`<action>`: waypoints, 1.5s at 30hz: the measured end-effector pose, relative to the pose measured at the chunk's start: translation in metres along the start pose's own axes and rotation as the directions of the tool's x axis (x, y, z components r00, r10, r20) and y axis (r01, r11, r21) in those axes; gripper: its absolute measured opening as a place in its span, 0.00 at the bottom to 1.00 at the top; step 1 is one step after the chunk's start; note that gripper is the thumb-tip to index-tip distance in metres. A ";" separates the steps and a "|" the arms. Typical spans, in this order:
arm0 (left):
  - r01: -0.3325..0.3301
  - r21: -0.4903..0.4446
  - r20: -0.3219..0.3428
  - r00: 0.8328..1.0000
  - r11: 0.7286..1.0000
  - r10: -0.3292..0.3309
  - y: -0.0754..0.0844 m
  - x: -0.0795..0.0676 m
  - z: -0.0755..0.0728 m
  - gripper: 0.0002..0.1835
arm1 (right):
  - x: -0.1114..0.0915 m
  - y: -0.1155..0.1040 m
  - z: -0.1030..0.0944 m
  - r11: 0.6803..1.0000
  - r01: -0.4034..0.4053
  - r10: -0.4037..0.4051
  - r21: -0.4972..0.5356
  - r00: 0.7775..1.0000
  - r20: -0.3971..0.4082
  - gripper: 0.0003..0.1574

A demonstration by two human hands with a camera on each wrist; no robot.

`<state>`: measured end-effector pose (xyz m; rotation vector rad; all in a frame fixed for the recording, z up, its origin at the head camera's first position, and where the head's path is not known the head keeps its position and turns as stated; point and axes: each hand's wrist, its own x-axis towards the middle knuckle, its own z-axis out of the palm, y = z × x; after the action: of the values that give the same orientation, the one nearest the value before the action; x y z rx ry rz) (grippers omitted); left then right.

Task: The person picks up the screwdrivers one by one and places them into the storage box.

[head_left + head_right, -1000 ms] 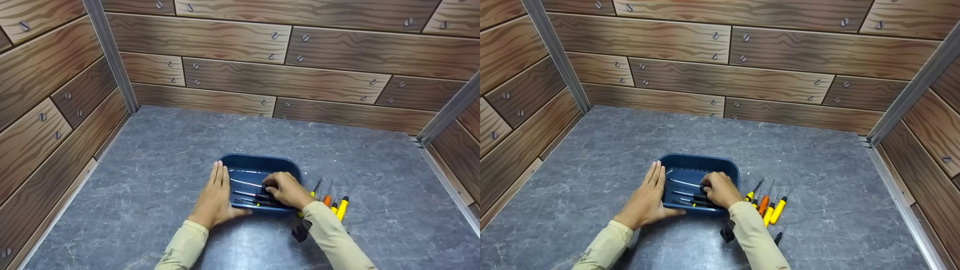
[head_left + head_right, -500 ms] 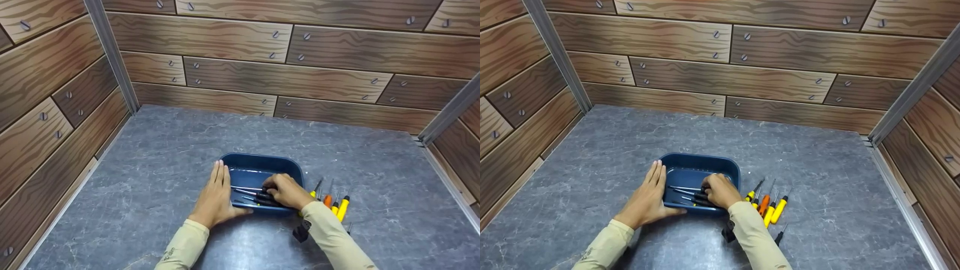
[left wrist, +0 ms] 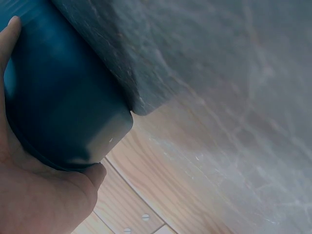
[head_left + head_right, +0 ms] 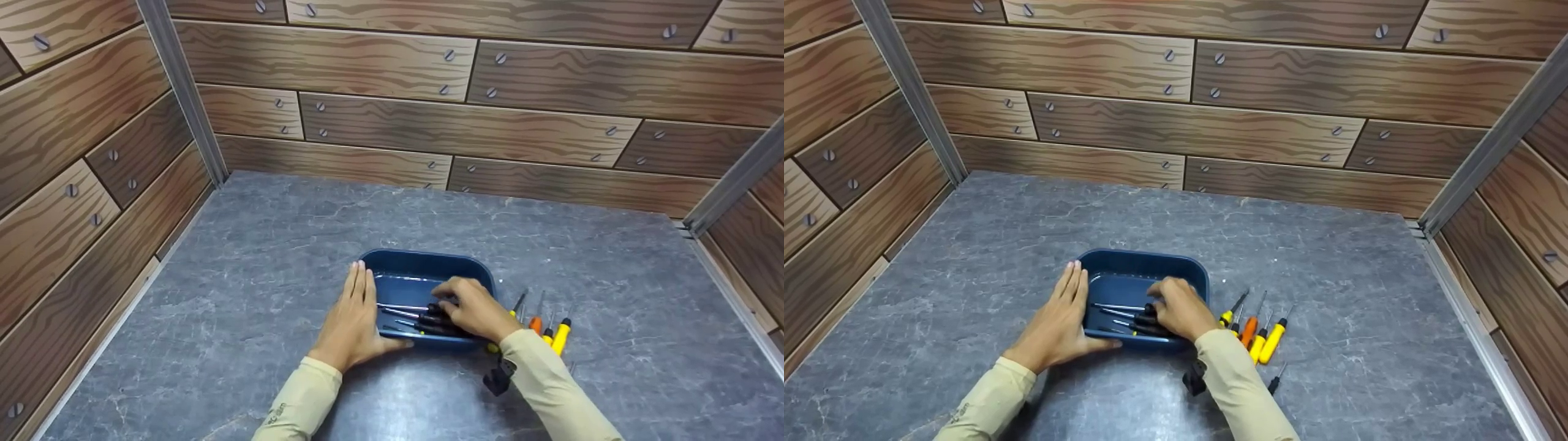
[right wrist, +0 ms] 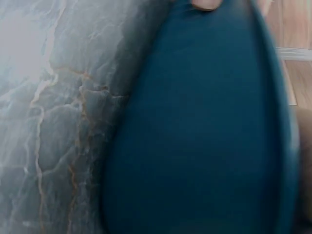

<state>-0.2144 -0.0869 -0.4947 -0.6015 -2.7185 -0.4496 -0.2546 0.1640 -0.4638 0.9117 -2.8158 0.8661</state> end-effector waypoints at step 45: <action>0.024 -0.011 0.037 0.999 1.000 -0.024 0.002 -0.001 -0.001 0.75 | -0.131 0.085 -0.072 0.631 -0.774 0.776 0.051 0.627 -0.068 0.22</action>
<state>-0.2124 -0.0854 -0.4936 -0.5860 -2.7631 -0.4642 -0.2023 0.3280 -0.4739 -0.4474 -3.0905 0.9331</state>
